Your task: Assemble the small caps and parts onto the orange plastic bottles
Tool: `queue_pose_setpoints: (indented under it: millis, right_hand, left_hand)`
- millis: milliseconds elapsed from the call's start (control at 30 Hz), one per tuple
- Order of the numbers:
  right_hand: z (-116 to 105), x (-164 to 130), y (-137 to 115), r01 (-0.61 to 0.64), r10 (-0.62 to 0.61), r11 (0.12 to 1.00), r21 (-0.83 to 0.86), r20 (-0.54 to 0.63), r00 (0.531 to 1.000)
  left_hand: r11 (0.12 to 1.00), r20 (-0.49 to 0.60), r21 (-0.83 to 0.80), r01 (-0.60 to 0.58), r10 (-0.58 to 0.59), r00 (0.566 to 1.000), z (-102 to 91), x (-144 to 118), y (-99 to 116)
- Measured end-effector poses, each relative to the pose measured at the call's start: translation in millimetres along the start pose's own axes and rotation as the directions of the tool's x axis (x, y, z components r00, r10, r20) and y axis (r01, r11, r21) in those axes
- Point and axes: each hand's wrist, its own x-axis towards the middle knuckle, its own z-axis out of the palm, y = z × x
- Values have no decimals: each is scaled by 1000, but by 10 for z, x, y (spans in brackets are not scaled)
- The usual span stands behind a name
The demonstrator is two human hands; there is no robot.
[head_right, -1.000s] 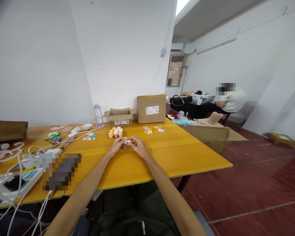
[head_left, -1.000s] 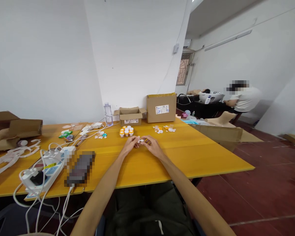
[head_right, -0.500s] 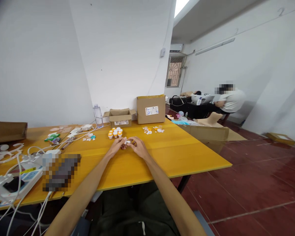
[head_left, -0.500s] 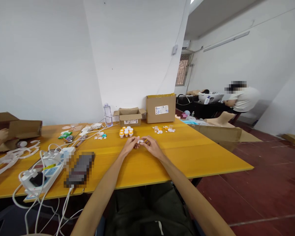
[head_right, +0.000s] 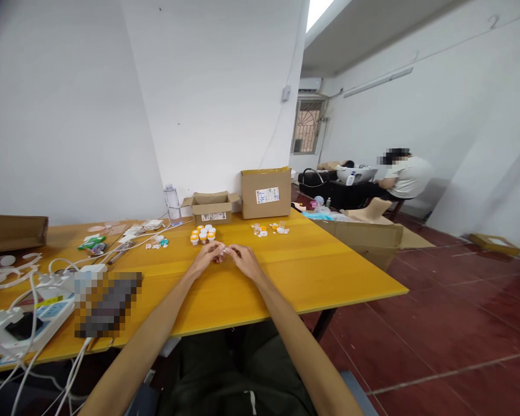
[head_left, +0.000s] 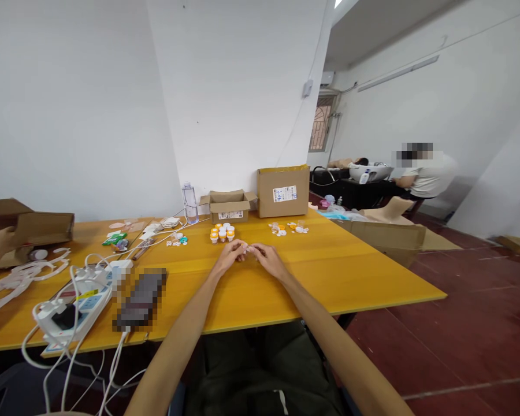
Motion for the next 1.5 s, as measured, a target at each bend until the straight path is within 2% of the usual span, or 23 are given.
queue_pose_setpoints:
  millis: [233, 400, 800, 1167, 1500]
  right_hand:
    - [22, -1, 50, -40, 41, 997, 59, -12, 999]
    - [27, -1, 56, -39, 37, 994, 98, 23, 999]
    - [7, 4, 27, -6, 6, 1000, 6, 14, 1000]
    - [30, 5, 93, -27, 26, 998, 56, 16, 1000]
    - [16, 3, 85, 3, -3, 1000, -14, 22, 1000]
  left_hand:
    - [999, -25, -32, 10, -11, 1000, 6, 26, -26]
    - [1000, -25, -21, 12, -13, 1000, 0, 32, -41]
    - [1000, -6, 6, 0, 0, 1000, -13, 30, -54]
    - [1000, -14, 17, 0, 0, 1000, -16, 43, -72]
    - [1000, -13, -5, 4, -4, 1000, 6, 15, -19]
